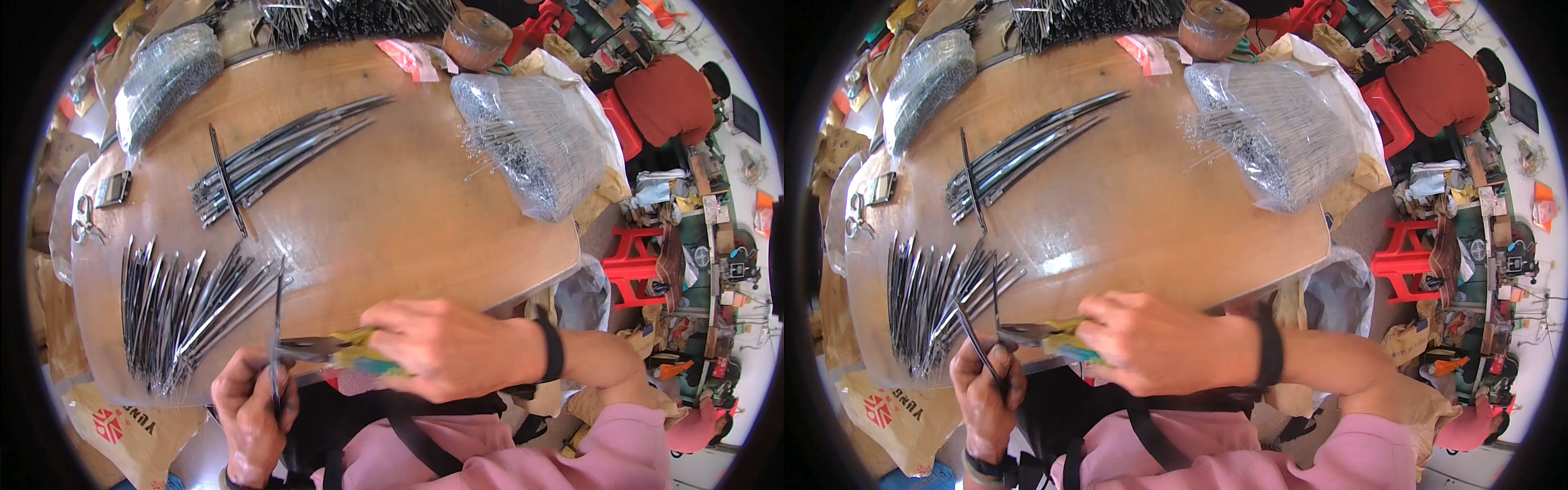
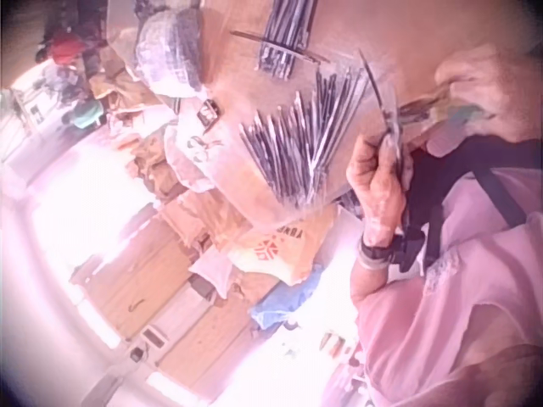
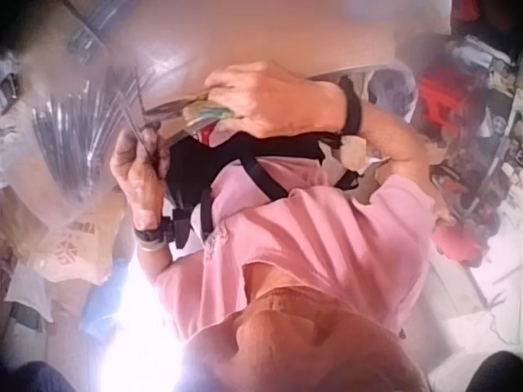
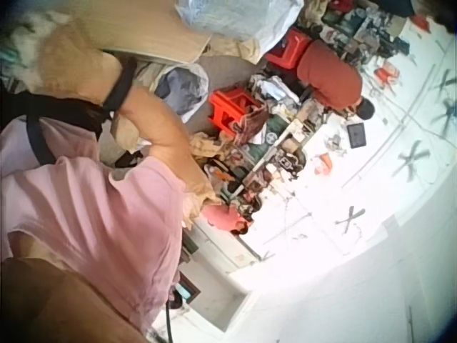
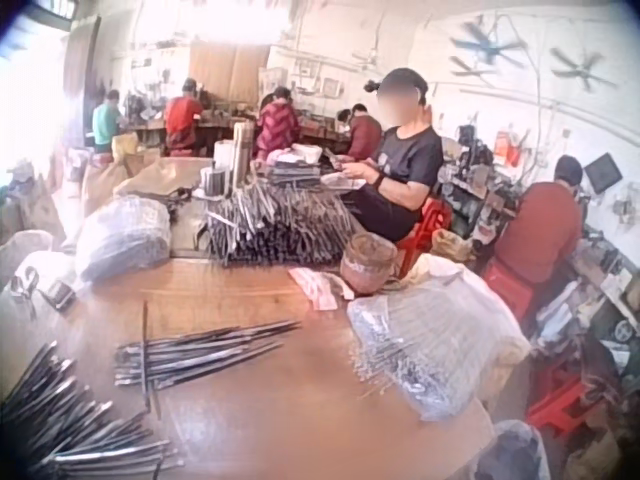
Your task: The person cuts metal rods one at a time using pliers. The person picks up a rod from the table, positions it between the blades of the pliers held in the other hand, and squeezes to cut it, placing the rods back onto the table.
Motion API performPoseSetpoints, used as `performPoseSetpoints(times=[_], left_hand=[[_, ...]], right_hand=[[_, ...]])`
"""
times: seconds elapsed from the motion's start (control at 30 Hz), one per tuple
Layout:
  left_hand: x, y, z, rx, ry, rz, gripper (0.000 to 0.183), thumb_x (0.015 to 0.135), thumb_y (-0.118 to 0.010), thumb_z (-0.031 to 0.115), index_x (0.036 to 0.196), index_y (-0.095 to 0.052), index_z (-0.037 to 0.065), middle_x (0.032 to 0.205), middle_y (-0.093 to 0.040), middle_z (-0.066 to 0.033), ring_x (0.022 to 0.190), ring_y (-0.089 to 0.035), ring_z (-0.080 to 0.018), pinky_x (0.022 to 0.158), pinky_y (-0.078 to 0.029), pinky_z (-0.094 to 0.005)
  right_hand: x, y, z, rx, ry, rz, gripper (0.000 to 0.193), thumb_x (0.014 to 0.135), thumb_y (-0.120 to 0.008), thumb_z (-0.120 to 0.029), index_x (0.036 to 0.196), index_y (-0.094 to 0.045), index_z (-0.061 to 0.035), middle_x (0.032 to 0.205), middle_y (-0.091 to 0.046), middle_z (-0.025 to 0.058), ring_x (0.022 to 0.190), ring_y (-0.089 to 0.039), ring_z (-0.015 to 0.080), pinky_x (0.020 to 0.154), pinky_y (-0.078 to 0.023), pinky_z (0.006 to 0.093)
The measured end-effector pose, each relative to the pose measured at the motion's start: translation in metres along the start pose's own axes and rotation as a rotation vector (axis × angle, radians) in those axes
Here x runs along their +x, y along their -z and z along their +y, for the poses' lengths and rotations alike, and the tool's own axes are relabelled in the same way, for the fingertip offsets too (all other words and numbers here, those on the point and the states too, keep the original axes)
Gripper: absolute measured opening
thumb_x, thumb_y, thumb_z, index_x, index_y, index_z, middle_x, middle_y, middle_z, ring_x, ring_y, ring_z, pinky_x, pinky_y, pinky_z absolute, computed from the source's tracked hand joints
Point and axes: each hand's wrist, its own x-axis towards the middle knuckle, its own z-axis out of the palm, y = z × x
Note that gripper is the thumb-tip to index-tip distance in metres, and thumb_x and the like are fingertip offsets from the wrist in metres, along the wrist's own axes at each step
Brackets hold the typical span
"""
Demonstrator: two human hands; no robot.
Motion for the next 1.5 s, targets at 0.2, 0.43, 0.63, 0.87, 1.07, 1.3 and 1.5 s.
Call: performPoseSetpoints(times=[0.2,0.43,0.63,0.87,1.07,1.3,1.5], left_hand=[[0.014,0.059,-0.001,0.512,-0.306,0.420,0.004,0.090,-0.058,-0.001,0.094,-0.060,-0.001,0.077,-0.061,-0.0071,0.053,-0.050,-0.0124,0.048,-0.039,-0.0264],[0.037,0.031,0.050,0.869,-0.526,0.244,0.025,0.080,-0.067,0.003,0.103,-0.063,-0.006,0.083,-0.061,-0.0132,0.075,-0.059,-0.0233,0.075,-0.048,-0.0325],[0.117,-0.003,0.064,1.307,-0.803,0.320,0.026,0.082,-0.069,0.021,0.087,-0.064,-0.004,0.077,-0.064,-0.0239,0.074,-0.063,-0.0394,0.066,-0.048,-0.0454],[0.129,0.026,0.072,1.377,-0.689,0.356,0.015,0.083,-0.064,0.014,0.084,-0.064,-0.001,0.073,-0.064,-0.0219,0.070,-0.065,-0.0347,0.064,-0.049,-0.0420],[0.052,0.007,0.060,0.402,-0.225,0.212,0.010,0.082,-0.067,0.003,0.081,-0.057,0.004,0.061,-0.053,-0.0010,0.047,-0.048,-0.0081,0.041,-0.034,-0.0218],[0.010,-0.024,-0.019,-0.518,0.144,-0.124,0.015,0.084,-0.070,0.007,0.091,-0.057,0.006,0.072,-0.058,-0.0091,0.047,-0.049,-0.0156,0.038,-0.035,-0.0263],[-0.026,-0.014,-0.027,-0.682,0.136,-0.215,0.034,0.081,-0.072,0.009,0.112,-0.058,0.001,0.075,-0.046,-0.0060,0.048,-0.044,-0.0121,0.035,-0.036,-0.0235]], right_hand=[[-0.009,0.075,0.059,-0.671,-0.113,0.266,0.021,0.069,-0.071,-0.006,0.086,-0.061,0.0026,0.109,-0.058,0.0171,0.088,-0.062,0.0328,0.073,-0.054,0.0380],[-0.018,0.086,0.071,-0.780,-0.051,0.315,0.028,0.059,-0.067,0.005,0.085,-0.057,0.0046,0.109,-0.057,0.0157,0.088,-0.059,0.0331,0.073,-0.050,0.0401],[-0.014,0.090,0.078,-0.890,-0.011,0.327,0.028,0.056,-0.065,0.005,0.082,-0.057,0.0032,0.109,-0.057,0.0139,0.089,-0.058,0.0311,0.073,-0.052,0.0389],[-0.030,0.102,0.052,-0.782,0.006,0.491,0.021,0.062,-0.064,0.006,0.081,-0.057,0.0027,0.108,-0.059,0.0146,0.086,-0.061,0.0307,0.071,-0.052,0.0365],[-0.065,0.095,0.011,-0.229,-0.201,0.995,0.013,0.078,-0.067,0.005,0.090,-0.065,0.0025,0.112,-0.062,0.0171,0.093,-0.060,0.0212,0.082,-0.051,0.0322],[-0.090,0.105,0.042,-0.638,-0.380,0.896,0.013,0.078,-0.070,0.002,0.090,-0.065,0.0029,0.108,-0.062,0.0196,0.087,-0.065,0.0287,0.078,-0.051,0.0330],[-0.125,0.090,-0.024,-0.597,-0.440,0.948,0.011,0.082,-0.068,-0.003,0.091,-0.065,0.0037,0.111,-0.063,0.0163,0.093,-0.063,0.0270,0.083,-0.051,0.0367]])
